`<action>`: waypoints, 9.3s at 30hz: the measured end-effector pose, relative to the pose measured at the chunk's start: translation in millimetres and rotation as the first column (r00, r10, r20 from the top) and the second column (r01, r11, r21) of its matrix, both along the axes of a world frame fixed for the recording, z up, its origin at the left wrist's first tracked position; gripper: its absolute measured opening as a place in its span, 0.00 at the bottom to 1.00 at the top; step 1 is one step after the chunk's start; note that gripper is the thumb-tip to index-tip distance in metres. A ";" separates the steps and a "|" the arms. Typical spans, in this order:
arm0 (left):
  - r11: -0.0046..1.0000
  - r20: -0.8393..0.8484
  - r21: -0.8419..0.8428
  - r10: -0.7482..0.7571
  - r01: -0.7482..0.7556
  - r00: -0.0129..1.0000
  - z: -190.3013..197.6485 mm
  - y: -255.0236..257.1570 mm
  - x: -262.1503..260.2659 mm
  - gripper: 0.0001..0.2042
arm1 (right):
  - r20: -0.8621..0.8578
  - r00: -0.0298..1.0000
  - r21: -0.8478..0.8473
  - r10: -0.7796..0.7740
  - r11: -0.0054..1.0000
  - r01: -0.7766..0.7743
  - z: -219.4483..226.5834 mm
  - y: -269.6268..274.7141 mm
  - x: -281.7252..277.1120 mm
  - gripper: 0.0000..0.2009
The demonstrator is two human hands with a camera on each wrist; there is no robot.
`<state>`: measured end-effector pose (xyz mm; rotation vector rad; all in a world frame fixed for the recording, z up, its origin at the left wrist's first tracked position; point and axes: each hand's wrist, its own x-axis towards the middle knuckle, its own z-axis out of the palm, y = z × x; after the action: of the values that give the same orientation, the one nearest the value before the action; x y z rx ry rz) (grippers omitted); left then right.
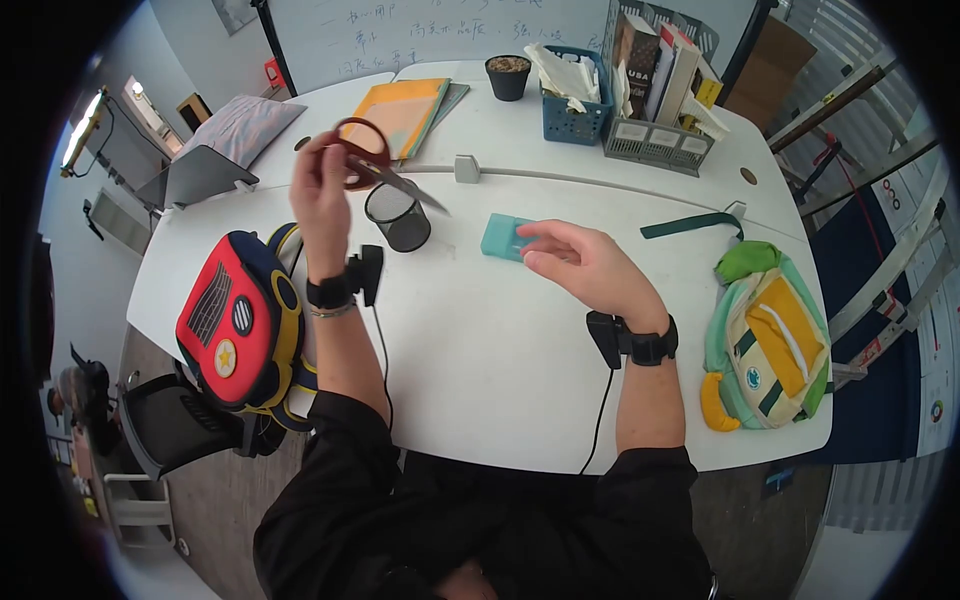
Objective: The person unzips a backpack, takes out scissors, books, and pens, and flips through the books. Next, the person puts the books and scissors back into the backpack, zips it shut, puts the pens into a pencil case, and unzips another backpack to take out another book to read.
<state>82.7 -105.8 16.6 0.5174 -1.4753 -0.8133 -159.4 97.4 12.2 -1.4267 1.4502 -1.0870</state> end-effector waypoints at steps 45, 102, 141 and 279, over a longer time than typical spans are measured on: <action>0.903 0.419 -0.308 0.412 -0.300 0.809 -38.7 -56.3 20.2 0.10 | -0.252 0.967 0.038 -0.046 0.998 0.058 -5.9 2.7 -19.4 0.17; 0.878 0.499 -0.478 0.267 0.005 0.824 -0.8 -95.1 -123.3 0.10 | -0.235 0.972 -0.029 -0.025 0.999 0.019 6.9 12.7 -24.1 0.17; 0.855 0.880 -0.146 0.343 -0.498 0.329 -78.6 139.1 241.6 0.10 | -0.116 0.990 -0.075 0.075 0.994 -0.084 0.4 1.9 -2.8 0.17; 0.904 0.925 -0.252 0.330 -0.345 0.189 -87.3 130.4 179.4 0.14 | -0.225 0.974 -0.040 0.001 0.999 -0.010 2.1 15.4 -17.8 0.17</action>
<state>262.0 24.6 -70.7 1.5049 -2.3351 -0.0109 -177.2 112.8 14.3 -1.6244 1.5889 -0.9803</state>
